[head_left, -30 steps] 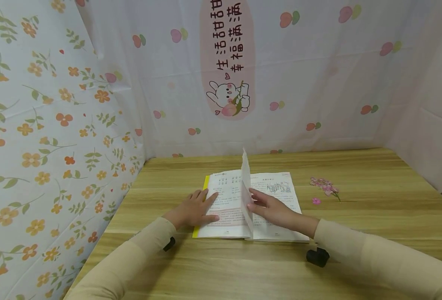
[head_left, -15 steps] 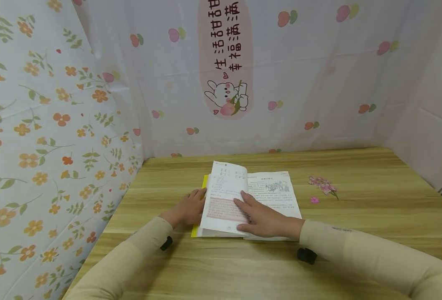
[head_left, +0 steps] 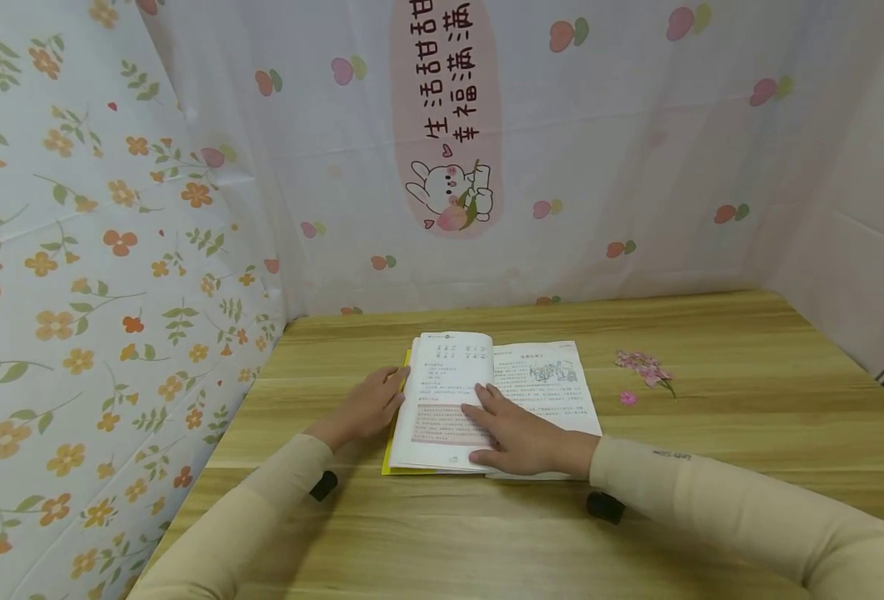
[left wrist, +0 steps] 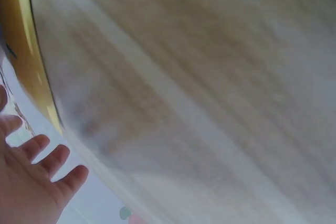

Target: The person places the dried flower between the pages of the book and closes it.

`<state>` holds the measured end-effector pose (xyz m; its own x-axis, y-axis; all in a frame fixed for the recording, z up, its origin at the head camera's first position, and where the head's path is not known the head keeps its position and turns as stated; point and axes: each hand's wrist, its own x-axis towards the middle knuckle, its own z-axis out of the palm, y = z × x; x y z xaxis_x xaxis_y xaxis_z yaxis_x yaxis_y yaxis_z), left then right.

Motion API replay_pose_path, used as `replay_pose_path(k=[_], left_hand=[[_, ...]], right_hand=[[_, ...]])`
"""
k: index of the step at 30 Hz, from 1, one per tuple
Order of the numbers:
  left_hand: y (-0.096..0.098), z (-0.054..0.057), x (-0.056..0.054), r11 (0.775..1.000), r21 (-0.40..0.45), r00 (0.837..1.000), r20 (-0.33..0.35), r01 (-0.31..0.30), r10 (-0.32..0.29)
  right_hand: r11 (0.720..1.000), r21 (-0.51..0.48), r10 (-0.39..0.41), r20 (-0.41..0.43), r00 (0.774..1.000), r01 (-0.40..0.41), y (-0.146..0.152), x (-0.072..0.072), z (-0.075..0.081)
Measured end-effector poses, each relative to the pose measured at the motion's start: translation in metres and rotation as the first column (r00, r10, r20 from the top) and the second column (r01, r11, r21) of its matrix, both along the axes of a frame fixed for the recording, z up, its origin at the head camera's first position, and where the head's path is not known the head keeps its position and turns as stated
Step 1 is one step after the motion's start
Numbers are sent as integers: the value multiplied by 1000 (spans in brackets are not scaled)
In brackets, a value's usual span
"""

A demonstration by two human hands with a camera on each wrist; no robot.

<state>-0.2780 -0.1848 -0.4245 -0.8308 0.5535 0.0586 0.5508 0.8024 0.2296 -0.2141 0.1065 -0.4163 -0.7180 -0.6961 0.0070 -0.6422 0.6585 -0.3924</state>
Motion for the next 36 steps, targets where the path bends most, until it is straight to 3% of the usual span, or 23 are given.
replay_pose_path(k=[5,8,14,22,30,36], left_hand=[[6,3,-4,998,51,997,-62,-37,41],[11,6,-4,999,27,999,-33,-23,23],[23,7,-1,994,-103,998,40,45,-41],[29,2,4,971,-227,992,112,79,-54],[27,-5,4,961,-264,992,111,87,-59],[29,-3,5,956,-282,993,106,79,-51]], right_hand=[[999,36,40,-20,999,-39,-3,0,2],[996,68,64,-25,998,-63,-5,-2,1],[986,138,110,-82,991,-98,-8,-8,2],[980,176,103,-68,992,-89,-11,-8,6],[977,196,107,-87,990,-88,-11,-9,6],[986,135,109,-49,993,-101,-7,-12,6]])
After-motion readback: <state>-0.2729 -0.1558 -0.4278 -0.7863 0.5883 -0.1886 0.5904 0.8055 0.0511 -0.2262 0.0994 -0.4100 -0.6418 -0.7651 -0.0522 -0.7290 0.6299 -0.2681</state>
